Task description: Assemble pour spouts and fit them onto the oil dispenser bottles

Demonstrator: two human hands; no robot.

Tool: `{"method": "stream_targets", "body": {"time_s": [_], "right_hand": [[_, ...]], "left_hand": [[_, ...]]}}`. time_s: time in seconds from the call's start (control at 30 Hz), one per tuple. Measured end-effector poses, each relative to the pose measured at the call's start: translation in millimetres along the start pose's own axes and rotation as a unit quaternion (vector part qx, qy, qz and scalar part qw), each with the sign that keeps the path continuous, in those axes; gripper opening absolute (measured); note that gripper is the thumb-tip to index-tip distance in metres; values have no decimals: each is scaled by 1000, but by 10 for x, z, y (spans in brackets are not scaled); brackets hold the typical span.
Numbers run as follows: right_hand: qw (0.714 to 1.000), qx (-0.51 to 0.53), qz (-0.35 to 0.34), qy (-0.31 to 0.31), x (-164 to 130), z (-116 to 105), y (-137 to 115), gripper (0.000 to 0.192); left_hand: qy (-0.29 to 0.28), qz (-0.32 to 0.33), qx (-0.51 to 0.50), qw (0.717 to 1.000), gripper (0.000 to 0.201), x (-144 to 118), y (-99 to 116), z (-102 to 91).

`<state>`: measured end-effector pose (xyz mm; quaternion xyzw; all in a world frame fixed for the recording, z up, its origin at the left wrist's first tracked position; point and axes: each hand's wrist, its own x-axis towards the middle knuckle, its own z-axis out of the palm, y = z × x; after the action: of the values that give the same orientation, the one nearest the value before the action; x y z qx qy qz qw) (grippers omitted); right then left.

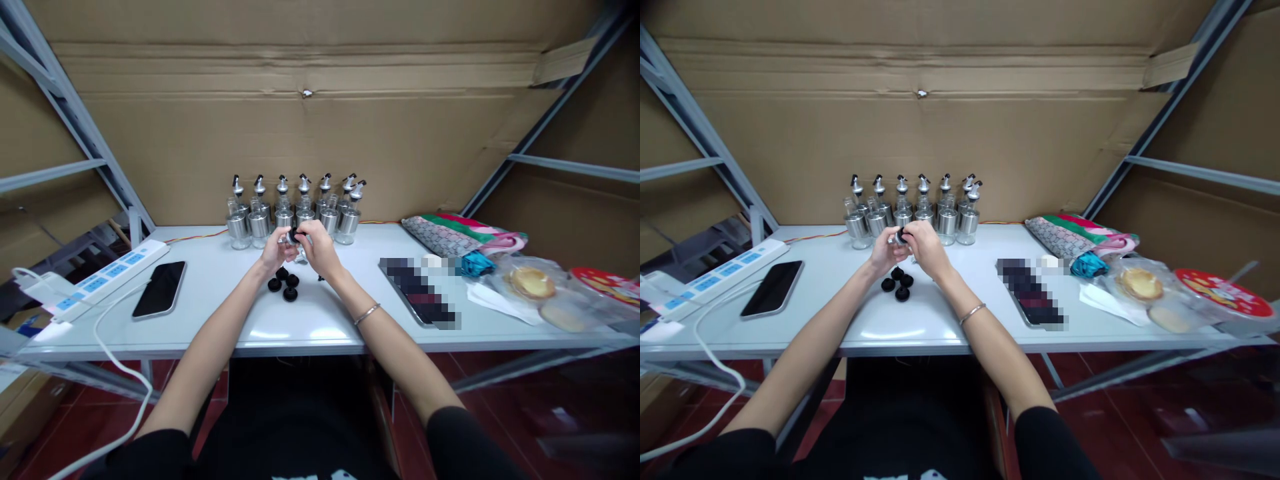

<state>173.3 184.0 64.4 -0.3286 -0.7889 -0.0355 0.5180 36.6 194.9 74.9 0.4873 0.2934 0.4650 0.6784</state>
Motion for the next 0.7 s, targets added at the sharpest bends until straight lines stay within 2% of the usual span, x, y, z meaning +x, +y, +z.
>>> {"method": "stream_targets", "body": {"time_s": [0.07, 0.13, 0.2, 0.27, 0.33, 0.43, 0.57, 0.63, 0.7], "right_hand": [[999, 18, -2, 48, -1, -14, 38, 19], [994, 29, 25, 98, -3, -40, 106, 16], [991, 30, 63, 118, -7, -64, 193, 20], [991, 25, 101, 89, -13, -75, 277, 23], [989, 12, 143, 36, -22, -65, 340, 21], [973, -20, 229, -32, -43, -23, 374, 11], [934, -25, 336, -116, -65, 43, 330, 20], [926, -43, 346, -147, -68, 64, 290, 20], [925, -65, 338, -164, -69, 74, 254, 19]], "left_hand": [[36, 23, -2, 999, 44, 27, 56, -115], [99, 91, 3, 991, 43, 71, 105, -257], [155, 158, 64, 973, 34, 124, 118, -395], [184, 180, 201, 945, 19, 174, 81, -503], [188, 183, 357, 897, 9, 210, 7, -576], [148, 187, 512, 825, 16, 236, -104, -637], [104, 182, 568, 796, 19, 232, -165, -662], [104, 180, 585, 783, 15, 219, -177, -651], [110, 159, 604, 773, 19, 205, -191, -627]]}}
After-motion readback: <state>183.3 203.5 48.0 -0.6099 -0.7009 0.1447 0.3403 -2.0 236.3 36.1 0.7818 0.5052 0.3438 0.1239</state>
